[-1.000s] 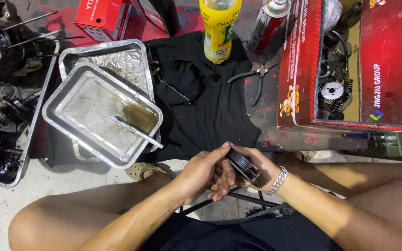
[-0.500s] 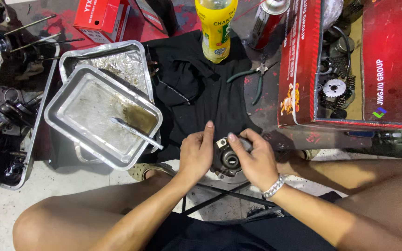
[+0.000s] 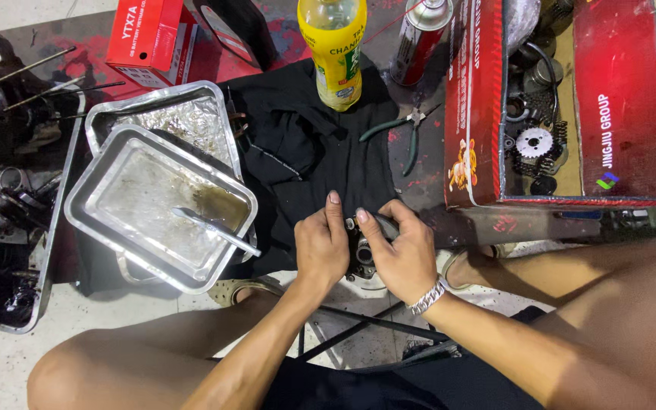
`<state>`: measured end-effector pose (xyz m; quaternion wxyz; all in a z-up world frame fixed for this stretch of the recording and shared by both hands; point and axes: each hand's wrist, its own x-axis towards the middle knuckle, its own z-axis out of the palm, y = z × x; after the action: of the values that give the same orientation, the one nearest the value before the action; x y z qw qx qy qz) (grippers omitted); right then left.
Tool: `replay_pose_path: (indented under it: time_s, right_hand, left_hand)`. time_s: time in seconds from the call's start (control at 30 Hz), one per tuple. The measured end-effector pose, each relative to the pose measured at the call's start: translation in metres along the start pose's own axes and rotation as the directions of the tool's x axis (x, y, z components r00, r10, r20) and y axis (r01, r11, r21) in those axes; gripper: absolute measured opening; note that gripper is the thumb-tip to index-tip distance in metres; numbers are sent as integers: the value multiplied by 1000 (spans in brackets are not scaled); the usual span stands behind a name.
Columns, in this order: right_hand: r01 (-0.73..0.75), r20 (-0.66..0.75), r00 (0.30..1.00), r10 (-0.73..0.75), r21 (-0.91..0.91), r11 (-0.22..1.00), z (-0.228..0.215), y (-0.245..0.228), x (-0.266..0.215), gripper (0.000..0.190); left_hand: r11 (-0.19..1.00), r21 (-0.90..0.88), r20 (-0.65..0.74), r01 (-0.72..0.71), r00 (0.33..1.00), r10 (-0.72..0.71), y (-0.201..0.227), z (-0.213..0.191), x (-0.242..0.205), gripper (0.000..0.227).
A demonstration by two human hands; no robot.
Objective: The person assembles a circular mechanical component by inserting small metal pieces into slots on the part. They rotate the part to access different slots and place each piece by hand. The assembled part is then placed into a metal tray.
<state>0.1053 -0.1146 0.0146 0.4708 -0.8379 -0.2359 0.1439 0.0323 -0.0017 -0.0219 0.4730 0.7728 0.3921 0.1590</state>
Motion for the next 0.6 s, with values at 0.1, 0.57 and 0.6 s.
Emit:
replay_pose_path:
  time_s: [0.1,0.57,0.6]
  right_hand:
    - [-29,5,1000,29,-28,999,3,5,-1,45]
    - [-747,673,657,339,520,414,-18,45,28,26]
    - [-785,712,614,340,507,355,-20,47,28,27]
  left_hand:
    - [995,-25,-5,-92,996,92,-14,5,2,63]
    - [647,-343,674,682,658,-336,-12,-36,12,52]
    - [644,-357,697,677,652,-300,-9,-38,10,54]
